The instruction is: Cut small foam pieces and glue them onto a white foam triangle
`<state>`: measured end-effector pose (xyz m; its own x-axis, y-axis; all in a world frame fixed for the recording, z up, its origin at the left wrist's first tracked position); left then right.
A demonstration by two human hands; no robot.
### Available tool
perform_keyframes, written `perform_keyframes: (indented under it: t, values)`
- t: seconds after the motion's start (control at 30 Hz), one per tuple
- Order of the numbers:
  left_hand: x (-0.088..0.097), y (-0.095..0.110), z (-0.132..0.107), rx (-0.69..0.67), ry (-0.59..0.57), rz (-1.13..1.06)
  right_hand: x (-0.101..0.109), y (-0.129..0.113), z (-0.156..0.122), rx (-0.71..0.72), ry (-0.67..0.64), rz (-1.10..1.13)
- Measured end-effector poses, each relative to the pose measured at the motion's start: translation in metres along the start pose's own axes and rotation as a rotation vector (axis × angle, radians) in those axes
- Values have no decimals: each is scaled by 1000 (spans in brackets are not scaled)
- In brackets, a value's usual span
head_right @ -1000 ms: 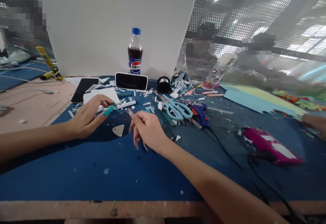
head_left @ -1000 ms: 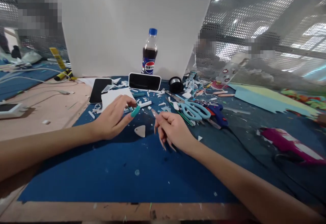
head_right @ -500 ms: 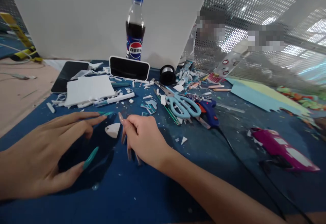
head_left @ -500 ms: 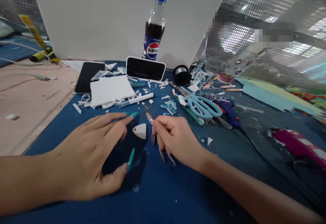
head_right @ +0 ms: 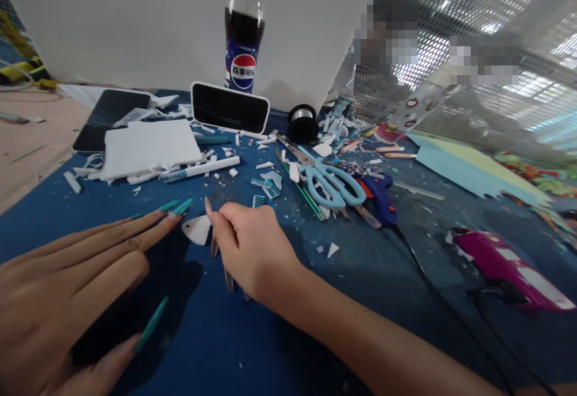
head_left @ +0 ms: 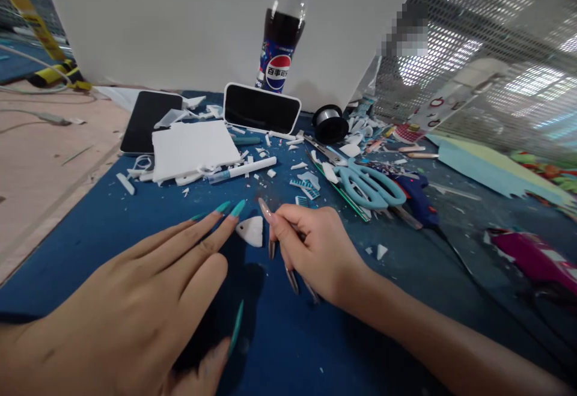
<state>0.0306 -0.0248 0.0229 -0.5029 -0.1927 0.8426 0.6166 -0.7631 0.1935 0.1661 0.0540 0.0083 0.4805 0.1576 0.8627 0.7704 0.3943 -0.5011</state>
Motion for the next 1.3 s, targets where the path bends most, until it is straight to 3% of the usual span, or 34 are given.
perform_keyframes:
  t: [0.83,1.3]
  values:
    - [-13,4,5,-47,-186,-40,1,-8,0,42,-9,-112]
    - [-14,2,5,-17,-223,-56,2,-9,-1,81,0,-111]
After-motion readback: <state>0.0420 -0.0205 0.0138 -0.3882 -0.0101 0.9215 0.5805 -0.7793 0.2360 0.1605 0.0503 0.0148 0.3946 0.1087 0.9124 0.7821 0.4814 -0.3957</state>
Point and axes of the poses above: each hand's wrist, its own z-axis towards the middle knuckle, its own x-axis out of the back of the hand, y = z × x, the point moved 7 cm from there along z, towards the middle knuckle, and after that the axes turned 10 degrees about -z, right-handed, at the moved point
